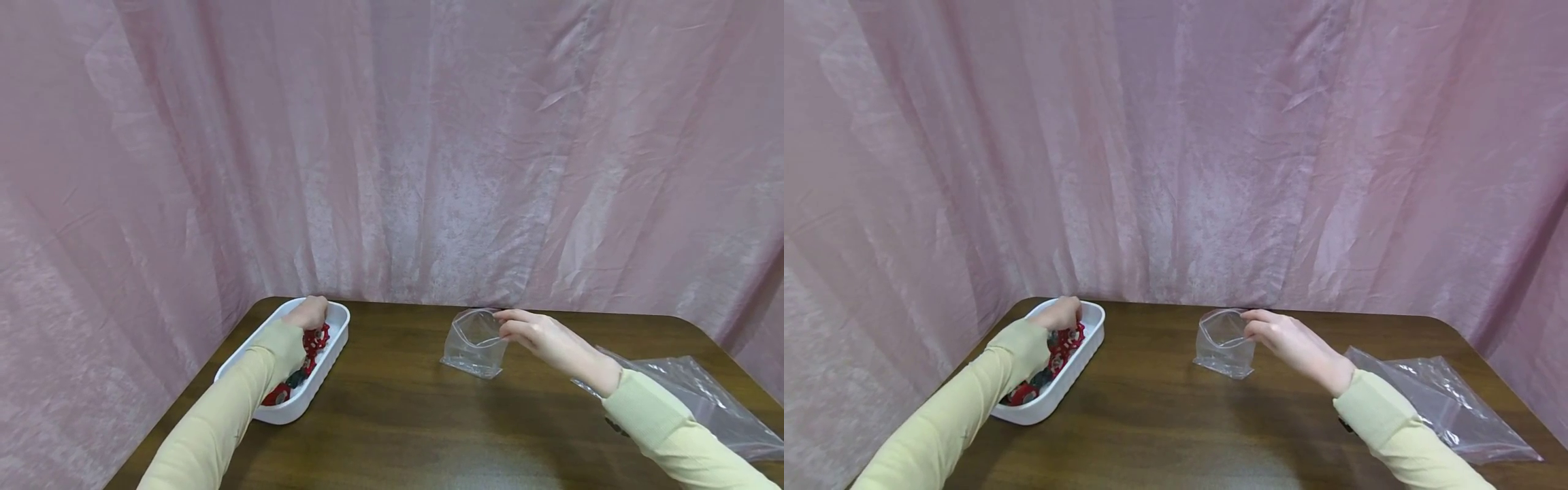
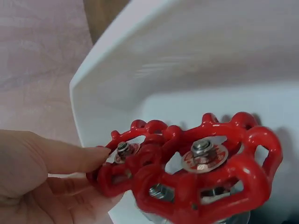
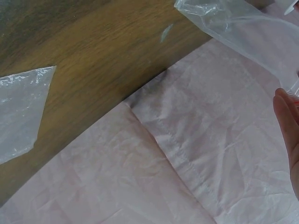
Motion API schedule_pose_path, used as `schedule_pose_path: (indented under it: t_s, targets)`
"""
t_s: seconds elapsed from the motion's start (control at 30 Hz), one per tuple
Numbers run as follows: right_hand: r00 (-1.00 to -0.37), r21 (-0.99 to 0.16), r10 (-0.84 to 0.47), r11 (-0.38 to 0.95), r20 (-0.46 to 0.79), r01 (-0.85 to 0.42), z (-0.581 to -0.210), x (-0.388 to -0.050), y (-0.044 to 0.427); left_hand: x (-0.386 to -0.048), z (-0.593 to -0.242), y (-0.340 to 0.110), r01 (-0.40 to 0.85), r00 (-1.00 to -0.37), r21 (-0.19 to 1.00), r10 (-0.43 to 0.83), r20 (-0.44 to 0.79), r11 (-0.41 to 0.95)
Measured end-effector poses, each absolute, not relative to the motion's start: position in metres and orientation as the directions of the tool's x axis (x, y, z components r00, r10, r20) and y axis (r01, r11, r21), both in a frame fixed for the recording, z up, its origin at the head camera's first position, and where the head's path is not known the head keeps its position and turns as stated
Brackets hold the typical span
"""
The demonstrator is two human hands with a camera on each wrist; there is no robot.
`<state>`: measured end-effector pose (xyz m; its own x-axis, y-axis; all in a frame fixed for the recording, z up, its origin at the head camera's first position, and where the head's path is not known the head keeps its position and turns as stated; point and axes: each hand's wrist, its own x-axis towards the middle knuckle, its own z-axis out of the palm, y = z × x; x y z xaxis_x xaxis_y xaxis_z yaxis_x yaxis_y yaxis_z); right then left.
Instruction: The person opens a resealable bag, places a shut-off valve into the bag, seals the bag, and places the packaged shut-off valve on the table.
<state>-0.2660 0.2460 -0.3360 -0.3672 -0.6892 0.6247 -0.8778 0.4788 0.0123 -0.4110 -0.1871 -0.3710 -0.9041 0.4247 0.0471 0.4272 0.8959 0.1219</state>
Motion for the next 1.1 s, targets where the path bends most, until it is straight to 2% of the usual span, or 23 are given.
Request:
schedule_pose_path:
  t_s: [0.1, 0.2, 0.33, 0.43, 0.8, 0.97, 1.1]
  targets:
    - [-0.364, 0.021, -0.688, 0.482, 0.628, -0.876, -0.336, -0.266, 0.246, -0.456, -0.407, -0.215, 0.492, -0.864, 0.091, 0.473, 0.171, 0.866]
    - [-0.373, 0.026, -0.683, 0.497, 0.628, -0.867, -0.336, -0.266, 0.246, -0.480, -0.418, -0.229, 0.449, -0.887, 0.101, 0.428, 0.175, 0.888]
    - [-0.395, 0.017, -0.684, 0.511, 0.613, -0.859, -0.337, -0.265, 0.246, -0.408, -0.354, -0.211, 0.408, -0.910, 0.189, 0.382, 0.158, 0.893]
    - [-0.403, 0.009, -0.683, 0.514, 0.608, -0.858, -0.337, -0.264, 0.246, -0.386, -0.338, -0.209, 0.444, -0.893, 0.230, 0.404, 0.200, 0.866]
    - [-0.392, 0.031, -0.680, 0.520, 0.620, -0.853, -0.338, -0.265, 0.246, -0.376, -0.310, -0.207, 0.424, -0.897, 0.232, 0.372, 0.238, 0.875]
    - [-0.385, 0.034, -0.679, 0.516, 0.625, -0.856, -0.338, -0.265, 0.246, -0.367, -0.296, -0.197, 0.311, -0.949, 0.265, 0.283, 0.139, 0.913]
    - [-0.381, 0.028, -0.678, 0.510, 0.629, -0.860, -0.339, -0.265, 0.245, -0.362, -0.289, -0.187, 0.262, -0.965, 0.230, 0.249, 0.082, 0.937]
